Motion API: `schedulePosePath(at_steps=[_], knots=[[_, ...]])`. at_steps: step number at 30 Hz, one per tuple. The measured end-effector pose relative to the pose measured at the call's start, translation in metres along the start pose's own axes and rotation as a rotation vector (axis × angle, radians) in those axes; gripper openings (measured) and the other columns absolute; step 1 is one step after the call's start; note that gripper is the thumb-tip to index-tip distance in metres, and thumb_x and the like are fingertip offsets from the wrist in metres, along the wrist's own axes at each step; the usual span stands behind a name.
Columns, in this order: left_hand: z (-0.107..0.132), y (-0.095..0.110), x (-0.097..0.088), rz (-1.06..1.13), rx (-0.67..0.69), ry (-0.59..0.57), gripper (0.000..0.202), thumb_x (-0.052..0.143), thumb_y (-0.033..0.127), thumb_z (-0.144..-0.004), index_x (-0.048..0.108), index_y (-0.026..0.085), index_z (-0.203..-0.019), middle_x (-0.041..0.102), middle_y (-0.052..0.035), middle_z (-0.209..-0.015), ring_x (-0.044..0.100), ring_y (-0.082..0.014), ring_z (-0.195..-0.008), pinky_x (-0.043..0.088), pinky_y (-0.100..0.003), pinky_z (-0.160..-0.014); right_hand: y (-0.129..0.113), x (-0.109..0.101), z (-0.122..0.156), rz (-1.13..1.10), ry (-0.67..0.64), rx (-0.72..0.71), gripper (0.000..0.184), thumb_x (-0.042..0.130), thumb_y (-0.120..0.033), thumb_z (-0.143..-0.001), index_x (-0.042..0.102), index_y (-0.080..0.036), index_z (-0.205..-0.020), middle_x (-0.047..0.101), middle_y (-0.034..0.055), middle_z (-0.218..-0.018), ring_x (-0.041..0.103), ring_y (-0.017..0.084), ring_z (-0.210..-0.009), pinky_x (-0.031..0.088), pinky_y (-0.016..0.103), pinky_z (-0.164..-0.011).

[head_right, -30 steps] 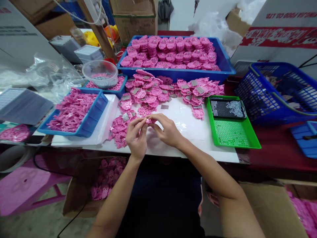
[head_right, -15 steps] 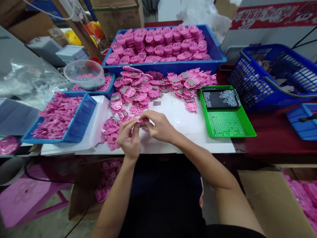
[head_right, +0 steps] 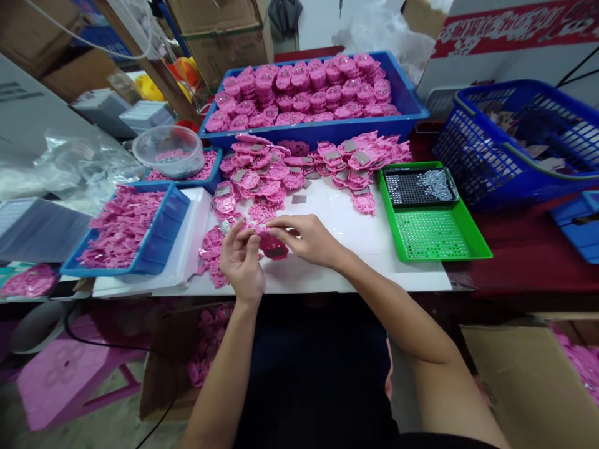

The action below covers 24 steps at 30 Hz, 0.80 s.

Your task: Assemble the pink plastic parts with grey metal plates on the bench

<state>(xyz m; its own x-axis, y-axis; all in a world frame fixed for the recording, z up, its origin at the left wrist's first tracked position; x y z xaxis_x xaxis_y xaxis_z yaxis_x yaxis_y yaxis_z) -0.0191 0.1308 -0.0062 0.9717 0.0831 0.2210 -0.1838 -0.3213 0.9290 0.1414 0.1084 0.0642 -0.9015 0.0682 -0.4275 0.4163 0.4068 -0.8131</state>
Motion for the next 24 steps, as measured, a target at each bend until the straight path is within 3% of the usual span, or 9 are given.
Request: schedulePosePath(at_steps=[2,4,12,16,19,21,24], knots=[[0.0,-0.006,0.002,0.064,-0.067,-0.017,0.065,0.078,0.043,-0.086,0.054,0.028,-0.144,0.071,-0.0018,-0.098,0.071,-0.0138,-0.093,0.059,-0.025,-0.085,-0.003,-0.001,0.0,0.074,-0.013,-0.027,0.019,0.062,-0.026,-0.097,0.076,-0.016,-0.104,0.079,0.0058,-0.096,0.073,0.016,-0.084,0.059,0.025,-0.074],[0.0,-0.008,0.006,0.109,-0.095,-0.045,0.071,0.079,0.042,-0.085,0.049,0.029,-0.148,0.071,-0.0006,-0.096,0.072,-0.0138,-0.093,0.058,-0.026,-0.086,-0.003,-0.001,-0.001,0.078,-0.022,-0.024,0.018,0.062,-0.024,-0.095,0.076,-0.015,-0.102,0.079,0.0051,-0.092,0.072,0.015,-0.081,0.058,0.024,-0.072],[-0.001,-0.001,0.007,0.198,-0.095,-0.065,0.05,0.084,0.035,-0.081,0.059,0.022,-0.121,0.071,0.0009,-0.086,0.072,-0.0123,-0.081,0.057,-0.025,-0.082,0.01,0.005,0.003,-0.044,-0.033,0.124,0.018,0.064,-0.029,-0.091,0.076,-0.015,-0.09,0.076,0.0041,-0.082,0.068,0.015,-0.073,0.056,0.024,-0.066],[0.0,-0.009,0.014,0.239,-0.188,-0.122,0.05,0.083,0.036,-0.082,0.058,0.023,-0.123,0.071,-0.0001,-0.089,0.072,-0.0127,-0.086,0.056,-0.025,-0.085,0.02,0.001,0.0,-0.183,-0.034,0.254,0.023,0.069,-0.037,-0.088,0.076,-0.014,-0.086,0.073,0.0036,-0.078,0.066,0.015,-0.072,0.057,0.027,-0.066],[0.004,-0.013,0.029,0.228,-0.222,-0.253,0.057,0.082,0.038,-0.082,0.055,0.024,-0.13,0.073,-0.0078,-0.112,0.072,-0.0169,-0.097,0.057,-0.03,-0.09,0.04,-0.036,-0.009,-0.249,0.08,0.38,0.022,0.073,-0.037,-0.084,0.075,-0.015,-0.085,0.071,0.004,-0.081,0.066,0.016,-0.073,0.061,0.03,-0.067],[0.009,-0.016,0.04,0.163,-0.225,-0.363,0.055,0.08,0.038,-0.084,0.055,0.023,-0.132,0.071,-0.0111,-0.12,0.072,-0.0191,-0.101,0.057,-0.033,-0.091,0.058,-0.081,-0.018,-0.187,0.223,0.455,0.018,0.073,-0.033,-0.083,0.072,-0.015,-0.084,0.07,0.0049,-0.083,0.065,0.016,-0.075,0.062,0.033,-0.069],[0.015,-0.021,0.048,-0.011,-0.22,-0.485,0.035,0.073,0.036,-0.089,0.065,0.02,-0.12,0.074,-0.0106,-0.114,0.072,-0.0204,-0.103,0.056,-0.035,-0.094,0.077,-0.164,-0.031,0.003,0.495,0.505,0.019,0.068,-0.033,-0.088,0.064,-0.015,-0.082,0.058,0.0012,-0.071,0.055,0.013,-0.068,0.061,0.035,-0.072]])
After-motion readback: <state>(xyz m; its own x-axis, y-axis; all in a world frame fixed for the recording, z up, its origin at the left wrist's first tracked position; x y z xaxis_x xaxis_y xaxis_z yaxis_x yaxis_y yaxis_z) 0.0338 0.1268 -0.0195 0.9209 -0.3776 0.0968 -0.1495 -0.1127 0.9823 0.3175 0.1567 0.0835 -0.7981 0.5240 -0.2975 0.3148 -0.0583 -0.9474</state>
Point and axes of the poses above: each hand's wrist, its own z-axis away from the middle knuckle, its own x-axis out of the palm, y = z × x, the point moved 9 cm from there along -z, towards the middle knuckle
